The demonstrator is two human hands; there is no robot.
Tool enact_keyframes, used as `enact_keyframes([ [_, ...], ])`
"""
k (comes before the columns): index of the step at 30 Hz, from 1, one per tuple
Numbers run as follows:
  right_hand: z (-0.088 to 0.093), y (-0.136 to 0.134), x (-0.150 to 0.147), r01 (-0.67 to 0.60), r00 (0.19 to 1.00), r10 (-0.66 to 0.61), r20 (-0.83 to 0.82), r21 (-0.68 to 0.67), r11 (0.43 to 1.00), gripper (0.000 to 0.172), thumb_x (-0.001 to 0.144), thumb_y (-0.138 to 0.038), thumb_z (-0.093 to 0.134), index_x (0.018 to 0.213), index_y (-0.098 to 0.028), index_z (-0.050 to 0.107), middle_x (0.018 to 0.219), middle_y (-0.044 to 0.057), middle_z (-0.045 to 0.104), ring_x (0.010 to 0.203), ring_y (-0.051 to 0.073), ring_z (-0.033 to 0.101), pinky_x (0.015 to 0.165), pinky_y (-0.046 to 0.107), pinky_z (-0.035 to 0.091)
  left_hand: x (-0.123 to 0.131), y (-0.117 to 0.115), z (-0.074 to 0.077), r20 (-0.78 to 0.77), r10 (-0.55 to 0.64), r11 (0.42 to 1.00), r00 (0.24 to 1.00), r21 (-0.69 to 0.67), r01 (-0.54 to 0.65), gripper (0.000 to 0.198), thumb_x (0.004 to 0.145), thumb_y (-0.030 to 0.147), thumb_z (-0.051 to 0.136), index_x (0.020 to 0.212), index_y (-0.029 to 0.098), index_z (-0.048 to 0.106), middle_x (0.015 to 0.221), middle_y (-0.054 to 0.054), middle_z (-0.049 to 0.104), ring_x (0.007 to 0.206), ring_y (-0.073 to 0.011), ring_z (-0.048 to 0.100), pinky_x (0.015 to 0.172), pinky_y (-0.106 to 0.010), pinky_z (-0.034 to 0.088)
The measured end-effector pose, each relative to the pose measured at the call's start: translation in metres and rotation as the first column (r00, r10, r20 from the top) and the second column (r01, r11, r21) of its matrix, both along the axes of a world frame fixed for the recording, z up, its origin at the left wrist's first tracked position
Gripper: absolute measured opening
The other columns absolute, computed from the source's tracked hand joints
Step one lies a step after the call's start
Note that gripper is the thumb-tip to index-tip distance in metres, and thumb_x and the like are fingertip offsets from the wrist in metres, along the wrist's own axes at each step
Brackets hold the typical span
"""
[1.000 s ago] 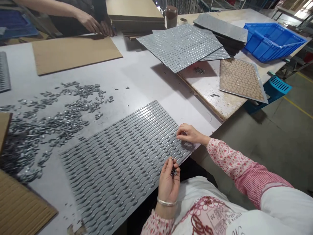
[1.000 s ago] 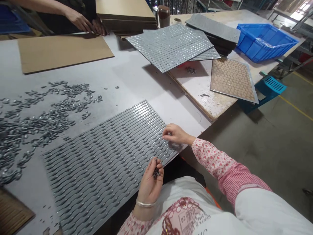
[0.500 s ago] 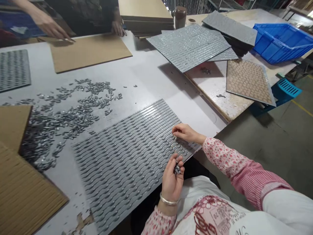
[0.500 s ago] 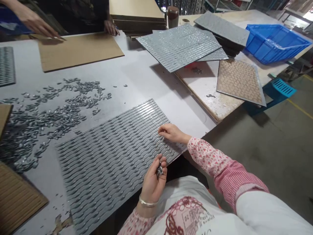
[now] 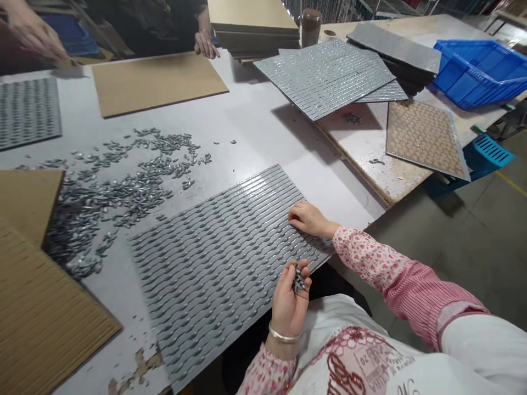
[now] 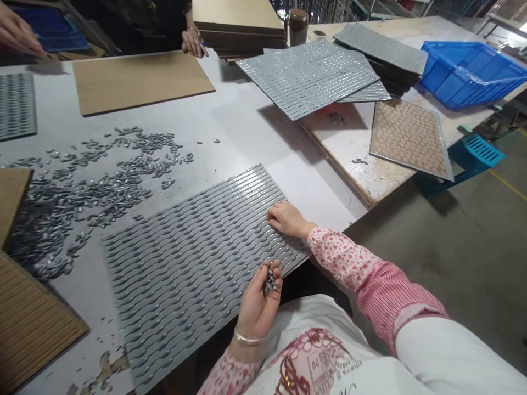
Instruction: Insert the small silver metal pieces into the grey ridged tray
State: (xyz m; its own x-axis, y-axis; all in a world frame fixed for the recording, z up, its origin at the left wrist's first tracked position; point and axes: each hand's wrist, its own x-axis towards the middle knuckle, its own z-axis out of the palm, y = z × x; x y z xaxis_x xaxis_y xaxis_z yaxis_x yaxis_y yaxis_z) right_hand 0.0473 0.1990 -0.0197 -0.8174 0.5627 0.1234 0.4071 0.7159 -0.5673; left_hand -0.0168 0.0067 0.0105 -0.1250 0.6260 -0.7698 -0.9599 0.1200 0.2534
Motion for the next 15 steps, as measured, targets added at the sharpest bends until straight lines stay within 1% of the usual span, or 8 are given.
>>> enact_keyframes([
  [2, 0.009, -0.008, 0.006, -0.026, 0.995, 0.009, -0.101, -0.165, 0.986, 0.003, 0.079, -0.013, 0.062, 0.077, -0.014, 0.06, 0.076, 0.002, 0.057, 0.075, 0.015, 0.05, 0.074, 0.027, 0.04, -0.001, 0.001, -0.001, -0.002, 0.023, 0.999, 1.0, 0.022, -0.023, 0.01, 0.081, 0.009, 0.056, 0.087, 0.012, 0.062, 0.083, -0.006, 0.064, 0.066, -0.009, 0.06, 0.055, -0.017, 0.052],
  [3, 0.014, -0.013, 0.01, -0.08, 0.988, 0.039, -0.151, -0.28, 0.957, 0.003, 0.08, -0.017, 0.062, 0.079, -0.014, 0.06, 0.076, 0.001, 0.057, 0.073, 0.014, 0.051, 0.071, 0.026, 0.041, -0.001, 0.001, -0.002, -0.005, 0.04, 0.999, 0.999, 0.032, -0.04, 0.01, 0.08, 0.009, 0.057, 0.088, 0.013, 0.063, 0.081, -0.004, 0.063, 0.064, -0.0073, 0.058, 0.055, -0.016, 0.051],
  [5, 0.025, -0.025, 0.018, -0.241, 0.961, 0.14, -0.238, -0.476, 0.846, 0.01, 0.082, -0.024, 0.063, 0.085, -0.014, 0.061, 0.08, 0.001, 0.059, 0.072, 0.012, 0.053, 0.068, 0.023, 0.043, -0.002, 0.003, -0.004, -0.007, 0.069, 0.997, 0.998, 0.042, -0.068, 0.009, 0.079, 0.009, 0.059, 0.087, 0.013, 0.063, 0.077, -0.002, 0.06, 0.059, -0.0046, 0.054, 0.053, -0.013, 0.048],
  [7, 0.035, -0.038, 0.026, -0.356, 0.93, 0.222, -0.294, -0.561, 0.748, 0.016, 0.081, -0.029, 0.064, 0.088, -0.014, 0.062, 0.083, 0.002, 0.061, 0.075, 0.013, 0.054, 0.069, 0.023, 0.044, -0.002, 0.004, -0.005, -0.003, 0.08, 0.995, 0.997, 0.051, -0.08, 0.008, 0.077, 0.01, 0.062, 0.084, 0.013, 0.063, 0.076, -0.001, 0.059, 0.057, -0.0034, 0.052, 0.05, -0.012, 0.045],
  [8, 0.038, -0.044, 0.028, -0.377, 0.922, 0.236, -0.307, -0.574, 0.727, 0.017, 0.081, -0.03, 0.064, 0.088, -0.014, 0.063, 0.084, 0.003, 0.061, 0.077, 0.013, 0.054, 0.07, 0.023, 0.044, -0.001, 0.005, -0.005, 0.0, 0.08, 0.995, 0.997, 0.058, -0.08, 0.007, 0.076, 0.01, 0.063, 0.083, 0.013, 0.063, 0.076, 0.0, 0.058, 0.056, -0.0031, 0.051, 0.048, -0.011, 0.044],
  [12, 0.04, -0.054, 0.03, -0.321, 0.94, 0.168, -0.297, -0.6, 0.733, 0.018, 0.084, -0.031, 0.06, 0.085, -0.014, 0.062, 0.08, 0.002, 0.06, 0.073, 0.012, 0.053, 0.066, 0.022, 0.043, 0.0, 0.008, -0.001, -0.005, 0.058, 0.995, 0.998, 0.079, -0.058, 0.005, 0.077, 0.014, 0.063, 0.082, 0.013, 0.063, 0.073, 0.0, 0.058, 0.055, -0.0033, 0.051, 0.046, -0.011, 0.043],
  [14, 0.034, -0.048, 0.029, -0.218, 0.961, 0.06, -0.271, -0.602, 0.768, 0.017, 0.085, -0.031, 0.059, 0.083, -0.014, 0.061, 0.077, 0.001, 0.059, 0.07, 0.012, 0.052, 0.063, 0.022, 0.042, 0.0, 0.008, 0.002, -0.016, 0.032, 0.997, 0.999, 0.069, -0.031, 0.011, 0.081, 0.014, 0.058, 0.091, 0.012, 0.064, 0.084, -0.005, 0.063, 0.066, -0.0071, 0.059, 0.055, -0.014, 0.05],
  [15, 0.03, -0.041, 0.028, -0.134, 0.967, -0.022, -0.254, -0.58, 0.804, 0.016, 0.085, -0.03, 0.059, 0.082, -0.014, 0.061, 0.077, 0.001, 0.059, 0.07, 0.012, 0.052, 0.063, 0.022, 0.042, 0.0, 0.008, 0.004, -0.017, 0.011, 0.998, 1.0, 0.061, -0.01, 0.016, 0.082, 0.013, 0.056, 0.096, 0.012, 0.064, 0.091, -0.008, 0.064, 0.073, -0.0097, 0.061, 0.06, -0.017, 0.052],
])
